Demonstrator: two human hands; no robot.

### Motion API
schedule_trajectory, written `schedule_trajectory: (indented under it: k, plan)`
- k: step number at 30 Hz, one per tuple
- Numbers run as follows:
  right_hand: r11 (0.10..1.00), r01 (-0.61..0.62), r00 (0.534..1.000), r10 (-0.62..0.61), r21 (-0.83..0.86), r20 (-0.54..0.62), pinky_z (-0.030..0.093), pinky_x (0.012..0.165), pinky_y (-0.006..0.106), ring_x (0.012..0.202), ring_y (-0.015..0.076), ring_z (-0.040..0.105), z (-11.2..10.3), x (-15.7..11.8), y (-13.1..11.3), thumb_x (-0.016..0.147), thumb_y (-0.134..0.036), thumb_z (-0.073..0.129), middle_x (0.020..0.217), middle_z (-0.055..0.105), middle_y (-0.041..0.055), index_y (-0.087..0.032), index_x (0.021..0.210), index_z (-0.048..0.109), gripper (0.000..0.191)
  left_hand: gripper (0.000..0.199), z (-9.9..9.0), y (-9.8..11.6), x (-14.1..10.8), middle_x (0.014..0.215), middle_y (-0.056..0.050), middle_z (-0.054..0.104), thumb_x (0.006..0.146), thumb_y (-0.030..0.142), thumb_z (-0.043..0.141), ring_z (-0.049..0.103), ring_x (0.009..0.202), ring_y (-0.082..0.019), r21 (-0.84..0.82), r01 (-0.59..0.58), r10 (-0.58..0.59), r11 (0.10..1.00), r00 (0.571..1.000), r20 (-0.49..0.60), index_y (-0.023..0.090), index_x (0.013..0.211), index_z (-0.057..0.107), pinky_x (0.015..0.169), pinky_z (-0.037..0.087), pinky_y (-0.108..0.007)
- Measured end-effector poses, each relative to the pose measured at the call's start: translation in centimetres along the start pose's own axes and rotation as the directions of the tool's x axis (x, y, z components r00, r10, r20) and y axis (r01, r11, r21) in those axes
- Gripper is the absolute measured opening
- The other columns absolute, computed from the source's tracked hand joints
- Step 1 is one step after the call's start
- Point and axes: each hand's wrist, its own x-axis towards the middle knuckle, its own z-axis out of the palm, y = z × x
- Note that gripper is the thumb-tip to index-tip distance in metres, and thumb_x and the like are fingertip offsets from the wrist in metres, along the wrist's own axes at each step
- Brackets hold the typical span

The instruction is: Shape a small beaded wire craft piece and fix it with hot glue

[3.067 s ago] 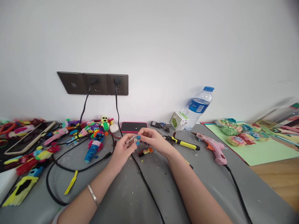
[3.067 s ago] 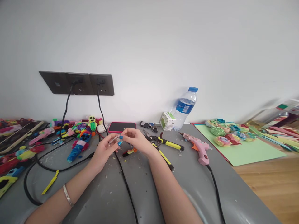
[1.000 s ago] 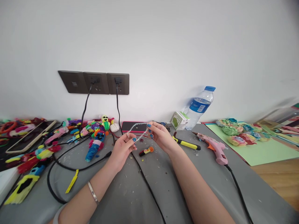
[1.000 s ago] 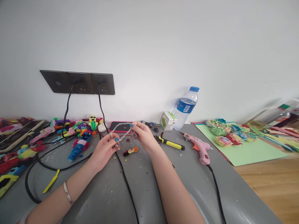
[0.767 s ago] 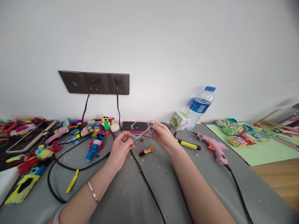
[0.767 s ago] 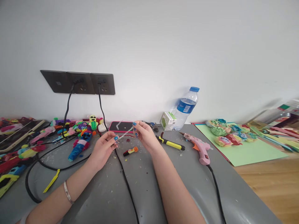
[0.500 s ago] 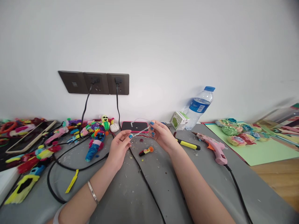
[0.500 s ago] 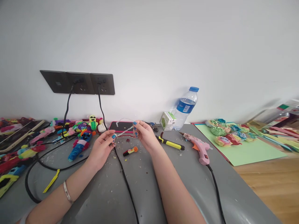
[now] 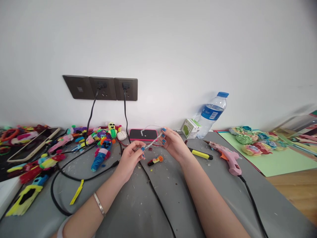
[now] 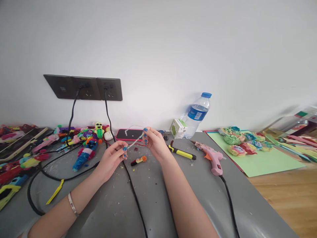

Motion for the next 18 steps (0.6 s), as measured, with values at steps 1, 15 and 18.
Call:
schedule_trajectory:
  k: [1,15,18]
  plan:
    - [1.000,-0.004,1.000,0.004,0.001,0.001,0.029,0.052,0.024,0.055,0.0084,0.037,-0.01,0.01,0.01,0.069,-0.035,0.082,0.064,0.039,-0.0046,-0.018,0.065,0.055,0.033,0.020,0.04,0.06,-0.06,0.078,0.002,0.056,0.069,0.027,0.074,0.049,0.062,-0.008,-0.001,0.006,-0.006,1.000,1.000,0.018,0.019,0.087,0.071,0.062,0.047,-0.023]
    - [0.999,-0.005,1.000,0.005,0.047,0.000,0.028,0.050,0.024,0.054,0.0079,0.035,-0.07,-0.04,-0.29,0.069,-0.032,0.082,0.063,0.040,-0.0049,-0.018,0.065,0.054,0.031,0.022,-0.06,0.06,-0.05,0.076,0.003,0.056,0.070,0.032,0.078,0.057,0.066,-0.010,-0.015,-0.029,0.030,0.999,0.998,0.055,0.019,0.082,0.064,0.070,0.050,-0.025]
    - [0.998,0.004,1.000,-0.003,0.068,-0.015,0.029,0.050,0.024,0.054,0.0076,0.035,-0.13,-0.01,-0.36,0.068,-0.032,0.082,0.065,0.043,-0.0044,-0.018,0.065,0.054,0.032,0.024,-0.04,0.07,-0.05,0.079,0.002,0.057,0.069,0.034,0.080,0.058,0.069,-0.011,-0.028,-0.052,0.053,0.998,0.998,0.044,0.019,0.082,0.065,0.070,0.051,-0.025]
